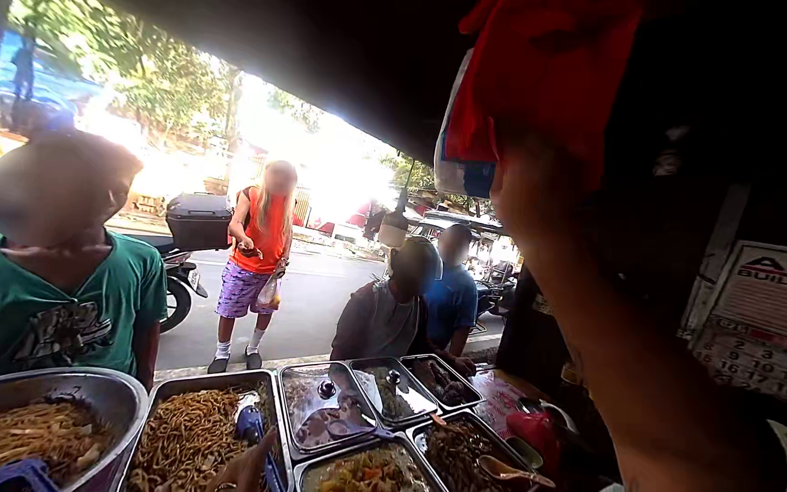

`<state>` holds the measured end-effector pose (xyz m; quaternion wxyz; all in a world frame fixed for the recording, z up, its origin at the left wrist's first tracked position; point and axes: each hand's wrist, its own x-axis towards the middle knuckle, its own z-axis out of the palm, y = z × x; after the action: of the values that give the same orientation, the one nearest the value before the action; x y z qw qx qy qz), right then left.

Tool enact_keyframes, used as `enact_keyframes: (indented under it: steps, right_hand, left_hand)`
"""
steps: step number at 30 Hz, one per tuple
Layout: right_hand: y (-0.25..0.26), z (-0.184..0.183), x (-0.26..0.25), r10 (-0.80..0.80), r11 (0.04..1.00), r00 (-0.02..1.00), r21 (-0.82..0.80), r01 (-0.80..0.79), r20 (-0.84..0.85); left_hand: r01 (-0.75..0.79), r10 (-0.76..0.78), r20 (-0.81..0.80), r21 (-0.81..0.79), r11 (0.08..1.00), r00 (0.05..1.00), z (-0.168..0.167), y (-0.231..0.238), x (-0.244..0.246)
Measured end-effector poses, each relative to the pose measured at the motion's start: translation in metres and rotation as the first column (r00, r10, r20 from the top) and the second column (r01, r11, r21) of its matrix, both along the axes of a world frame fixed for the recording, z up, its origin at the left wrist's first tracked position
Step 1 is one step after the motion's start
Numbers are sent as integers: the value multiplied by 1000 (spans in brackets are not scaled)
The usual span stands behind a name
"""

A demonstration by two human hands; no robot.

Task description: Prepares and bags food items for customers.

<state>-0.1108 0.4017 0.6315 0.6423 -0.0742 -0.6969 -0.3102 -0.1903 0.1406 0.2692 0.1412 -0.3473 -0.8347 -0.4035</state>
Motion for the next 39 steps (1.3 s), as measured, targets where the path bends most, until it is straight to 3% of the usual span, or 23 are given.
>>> enact_keyframes:
  steps: [2, 4, 5, 6, 7, 8, 9, 10, 12, 14, 15, 17, 20, 23, 24, 26, 27, 28, 31, 33, 36, 38, 39]
  right_hand:
    - [-7, -48, 3, 144, 990, 988, -4, -144, -58]
    - [-32, -126, 17, 374, 915, 921, -208, -347, 109]
    - [-49, -169, 28, 504, 843, 819, -361, -398, 274]
    - [-69, -202, 45, 639, 752, 611, -549, -365, 468]
    - [-85, -224, 59, 762, 645, 297, -717, -264, 576]
    - [-92, -241, 63, 837, 535, -11, -823, -191, 546]
    - [-94, -255, 62, 871, 422, -217, -898, -126, 440]
    - [-94, -265, 60, 908, 302, -283, -951, -73, 310]
    - [-90, -279, 46, 977, 71, -202, -997, 0, 70]
    - [-88, -289, 19, 984, -172, -33, -980, 104, -176]
    - [-89, -296, 4, 960, -279, 32, -946, 166, -278]
    - [-89, -314, -26, 918, -392, 76, -868, 303, -388]
    - [-97, -352, -65, 899, -405, 54, -776, 483, -435]
    - [-108, -394, -106, 899, -397, 91, -713, 579, -428]
    - [-112, -407, -116, 910, -400, 138, -739, 543, -391]
    - [-130, -428, -118, 901, -400, 299, -868, 294, -314]
    - [-141, -436, -112, 923, -316, 283, -934, 167, -262]
    - [-156, -440, -100, 959, -231, 190, -969, 85, -212]
    - [-201, -450, -61, 940, -129, -291, -974, 188, -181]
    - [-210, -458, -65, 871, -171, -424, -962, 215, -249]
    - [-179, -457, -104, 868, -233, -384, -941, 246, -316]
    - [-148, -449, -130, 894, -282, -246, -896, 344, -375]
    - [-135, -445, -140, 894, -312, -182, -860, 404, -410]
  left_hand:
    - [62, -36, -169, 153, 986, 985, -9, 1, 1]
    - [100, -6, -351, 250, 963, 936, -8, -1, 12]
    - [119, 21, -448, 283, 952, 894, -5, -3, 19]
    - [120, 52, -532, 282, 952, 845, -3, -7, 26]
    - [113, 63, -591, 256, 960, 804, -1, -12, 34]
    - [122, 33, -619, 206, 971, 785, 0, -17, 40]
    - [166, -55, -599, 132, 977, 799, -1, -25, 44]
    - [271, -203, -505, 64, 961, 839, -5, -36, 44]
    - [458, -449, -167, 15, 889, 878, -20, -63, 33]
    - [547, -552, 151, 74, 834, 820, -42, -90, 19]
    - [509, -534, 288, 164, 845, 795, -50, -107, 17]
    - [211, -379, 502, 360, 909, 777, -60, -134, 26]
    - [-200, -195, 662, 472, 859, 724, -75, -151, 39]
    - [-338, -180, 655, 582, 739, 733, -99, -154, 50]
    - [-403, -139, 646, 615, 678, 751, -106, -152, 51]
    - [-558, -12, 664, 638, 531, 747, -110, -148, 50]
    - [-607, 40, 670, 645, 464, 742, -111, -143, 51]
    - [-624, 63, 668, 650, 434, 741, -110, -137, 52]
    - [-597, 15, 671, 648, 474, 741, -106, -112, 56]
    - [-562, -26, 678, 629, 537, 735, -101, -109, 60]
    - [-356, -253, 553, 759, 545, 793, -107, -146, 59]
    - [-108, -410, 424, 790, 604, 808, -112, -183, 60]
    - [5, -413, 368, 742, 671, 833, -111, -198, 59]
